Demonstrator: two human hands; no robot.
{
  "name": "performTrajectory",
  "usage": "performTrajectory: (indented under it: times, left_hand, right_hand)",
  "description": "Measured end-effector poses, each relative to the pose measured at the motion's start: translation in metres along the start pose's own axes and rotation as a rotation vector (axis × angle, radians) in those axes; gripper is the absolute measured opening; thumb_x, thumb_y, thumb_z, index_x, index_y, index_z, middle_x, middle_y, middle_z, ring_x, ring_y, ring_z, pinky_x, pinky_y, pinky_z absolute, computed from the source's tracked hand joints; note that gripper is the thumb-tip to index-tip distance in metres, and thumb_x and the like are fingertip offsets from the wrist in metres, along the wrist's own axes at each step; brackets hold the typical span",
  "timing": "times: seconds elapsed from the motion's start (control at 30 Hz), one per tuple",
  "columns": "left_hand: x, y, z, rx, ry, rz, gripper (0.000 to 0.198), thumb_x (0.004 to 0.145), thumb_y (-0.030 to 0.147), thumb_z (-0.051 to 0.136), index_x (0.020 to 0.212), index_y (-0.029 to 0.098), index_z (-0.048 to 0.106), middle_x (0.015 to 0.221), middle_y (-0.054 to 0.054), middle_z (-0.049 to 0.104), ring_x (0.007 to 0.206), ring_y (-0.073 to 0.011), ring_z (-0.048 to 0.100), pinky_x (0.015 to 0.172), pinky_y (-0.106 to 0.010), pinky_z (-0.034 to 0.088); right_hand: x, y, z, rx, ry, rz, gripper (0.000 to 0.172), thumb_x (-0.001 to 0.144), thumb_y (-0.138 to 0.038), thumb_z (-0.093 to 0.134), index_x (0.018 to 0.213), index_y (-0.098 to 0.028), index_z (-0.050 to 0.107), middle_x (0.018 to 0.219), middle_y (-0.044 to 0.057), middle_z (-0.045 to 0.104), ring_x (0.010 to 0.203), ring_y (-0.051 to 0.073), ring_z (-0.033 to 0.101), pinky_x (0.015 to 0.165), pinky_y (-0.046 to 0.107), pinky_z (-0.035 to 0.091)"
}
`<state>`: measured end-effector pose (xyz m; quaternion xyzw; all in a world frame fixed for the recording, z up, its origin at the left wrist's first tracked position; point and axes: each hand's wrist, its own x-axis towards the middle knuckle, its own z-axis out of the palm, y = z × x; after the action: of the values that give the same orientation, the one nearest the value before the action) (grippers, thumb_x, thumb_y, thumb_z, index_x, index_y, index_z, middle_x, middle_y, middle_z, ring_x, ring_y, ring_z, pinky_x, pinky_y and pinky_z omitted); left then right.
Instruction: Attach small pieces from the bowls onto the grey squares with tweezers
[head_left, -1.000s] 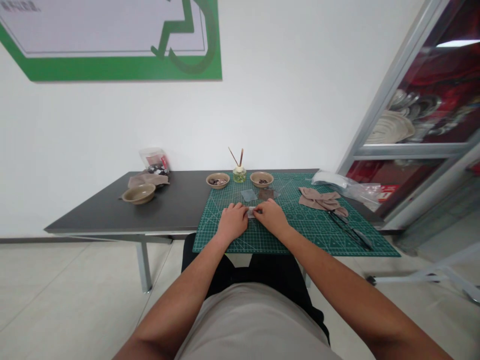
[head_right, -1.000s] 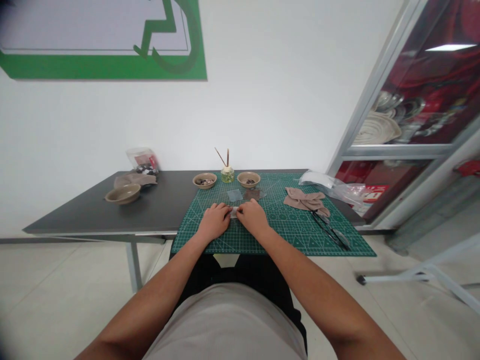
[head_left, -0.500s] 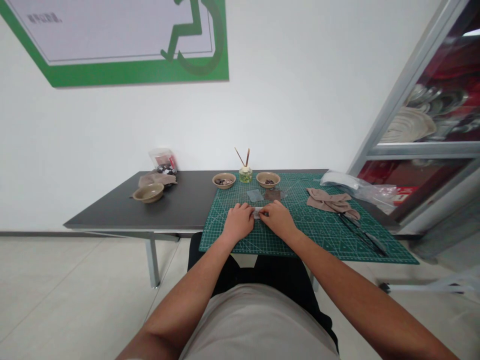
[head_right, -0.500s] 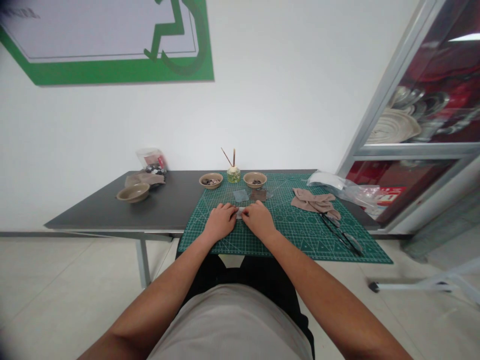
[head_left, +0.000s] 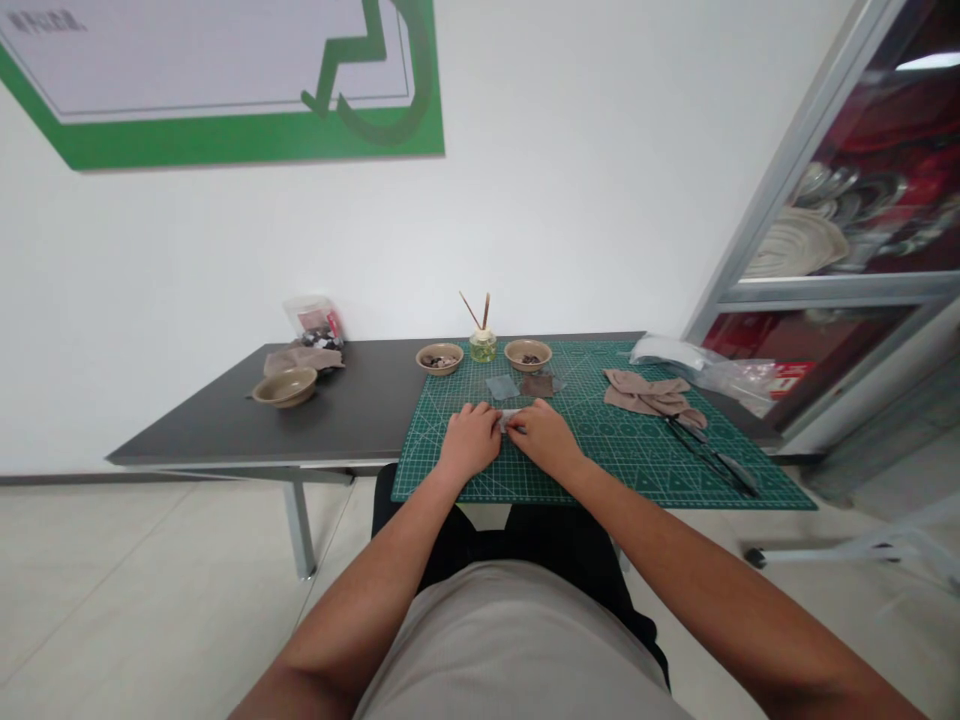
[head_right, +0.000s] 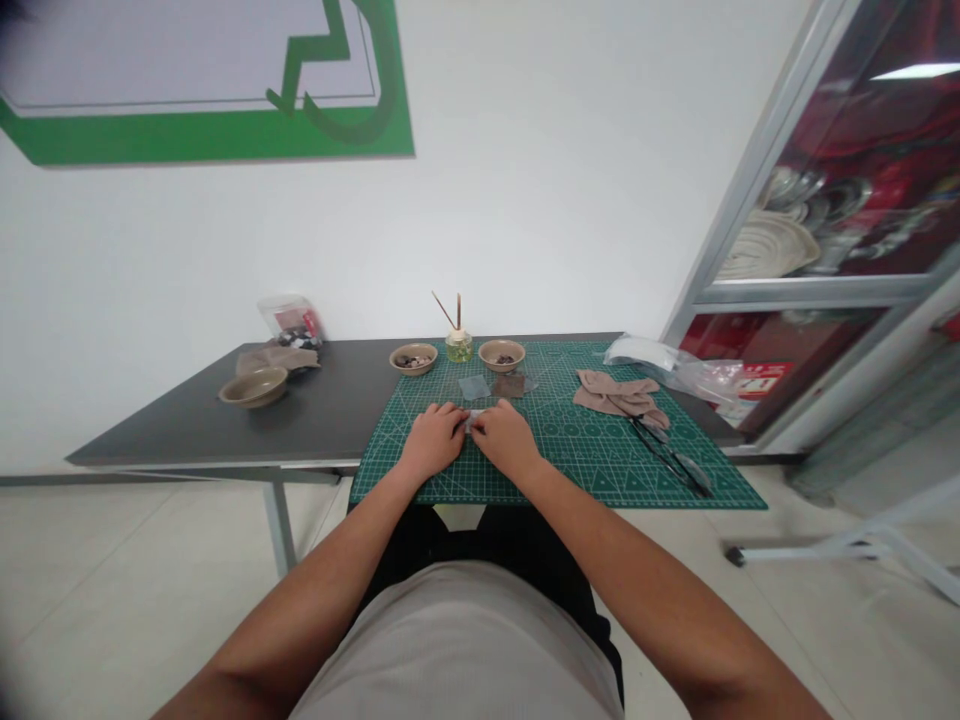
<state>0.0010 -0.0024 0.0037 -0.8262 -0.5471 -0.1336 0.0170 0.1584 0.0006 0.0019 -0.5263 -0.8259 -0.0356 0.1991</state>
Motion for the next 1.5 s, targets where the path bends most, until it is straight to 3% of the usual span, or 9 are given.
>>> performTrajectory:
  times: [0.27, 0.47, 0.67, 0.87, 1.07, 1.2, 1.3, 1.5]
  left_hand:
    - [0.0, -0.001, 0.0, -0.006, -0.011, -0.005, 0.032, 0.094, 0.027, 0.038, 0.117, 0.023, 0.06, 0.115, -0.008, 0.059, 0.107, -0.0243, 0.049, 0.085, -0.038, 0.041]
    - [0.0, -0.001, 0.0, -0.018, -0.003, -0.009, 0.032, 0.094, 0.028, 0.038, 0.117, 0.024, 0.059, 0.115, -0.008, 0.06, 0.108, -0.0245, 0.049, 0.086, -0.039, 0.041]
    - [-0.001, -0.002, 0.0, -0.015, 0.011, 0.0, 0.031, 0.094, 0.026, 0.038, 0.116, 0.023, 0.06, 0.113, -0.008, 0.06, 0.107, -0.0247, 0.049, 0.084, -0.038, 0.042]
    - [-0.001, -0.001, -0.001, -0.009, -0.007, -0.015, 0.033, 0.094, 0.026, 0.037, 0.116, 0.024, 0.061, 0.113, -0.008, 0.06, 0.107, -0.0248, 0.049, 0.085, -0.039, 0.042]
    - [0.0, -0.003, -0.001, -0.044, 0.003, -0.012, 0.033, 0.094, 0.027, 0.038, 0.117, 0.024, 0.061, 0.114, -0.007, 0.061, 0.106, -0.0237, 0.05, 0.086, -0.038, 0.043]
    - [0.0, -0.003, 0.001, -0.044, 0.013, -0.007, 0.032, 0.094, 0.028, 0.038, 0.116, 0.024, 0.062, 0.113, -0.007, 0.062, 0.104, -0.0237, 0.051, 0.086, -0.038, 0.043]
    - [0.0, -0.003, 0.0, -0.046, 0.024, -0.003, 0.031, 0.094, 0.028, 0.038, 0.112, 0.023, 0.063, 0.111, -0.006, 0.062, 0.104, -0.0247, 0.05, 0.084, -0.038, 0.043]
    - [0.002, -0.002, -0.002, -0.055, -0.004, -0.022, 0.031, 0.093, 0.028, 0.039, 0.113, 0.024, 0.062, 0.113, -0.007, 0.061, 0.105, -0.0246, 0.05, 0.087, -0.039, 0.042]
  right_hand:
    - [0.004, 0.006, -0.001, -0.04, 0.021, 0.103, 0.02, 0.088, -0.026, 0.058, 0.078, -0.019, 0.074, 0.08, 0.007, 0.071, 0.086, 0.023, 0.052, 0.075, 0.032, 0.038]
    - [0.003, -0.006, 0.004, -0.012, 0.008, 0.005, 0.021, 0.089, -0.027, 0.056, 0.08, -0.021, 0.074, 0.082, 0.005, 0.071, 0.082, 0.019, 0.053, 0.081, 0.031, 0.037]
    - [0.003, -0.001, 0.003, -0.054, 0.033, 0.091, 0.021, 0.088, -0.026, 0.056, 0.078, -0.02, 0.073, 0.081, 0.007, 0.071, 0.085, 0.021, 0.054, 0.079, 0.031, 0.038]
    - [0.004, -0.003, 0.006, -0.035, 0.009, 0.012, 0.019, 0.089, -0.025, 0.056, 0.082, -0.021, 0.073, 0.082, 0.005, 0.071, 0.084, 0.019, 0.055, 0.081, 0.03, 0.038]
    - [0.002, 0.001, 0.003, -0.075, 0.041, 0.081, 0.019, 0.089, -0.026, 0.056, 0.081, -0.021, 0.073, 0.082, 0.006, 0.071, 0.086, 0.023, 0.053, 0.077, 0.032, 0.038]
    - [-0.006, -0.006, 0.001, -0.057, 0.029, 0.006, 0.021, 0.09, -0.024, 0.053, 0.081, -0.02, 0.072, 0.082, 0.006, 0.071, 0.083, 0.021, 0.053, 0.08, 0.032, 0.037]
    - [0.003, -0.01, 0.004, -0.038, 0.01, -0.049, 0.023, 0.091, -0.021, 0.05, 0.083, -0.019, 0.072, 0.086, 0.006, 0.071, 0.084, 0.02, 0.053, 0.082, 0.032, 0.037]
    - [0.012, 0.003, 0.004, -0.072, 0.005, 0.045, 0.024, 0.091, -0.024, 0.051, 0.082, -0.018, 0.073, 0.085, 0.01, 0.071, 0.087, 0.023, 0.052, 0.079, 0.034, 0.037]
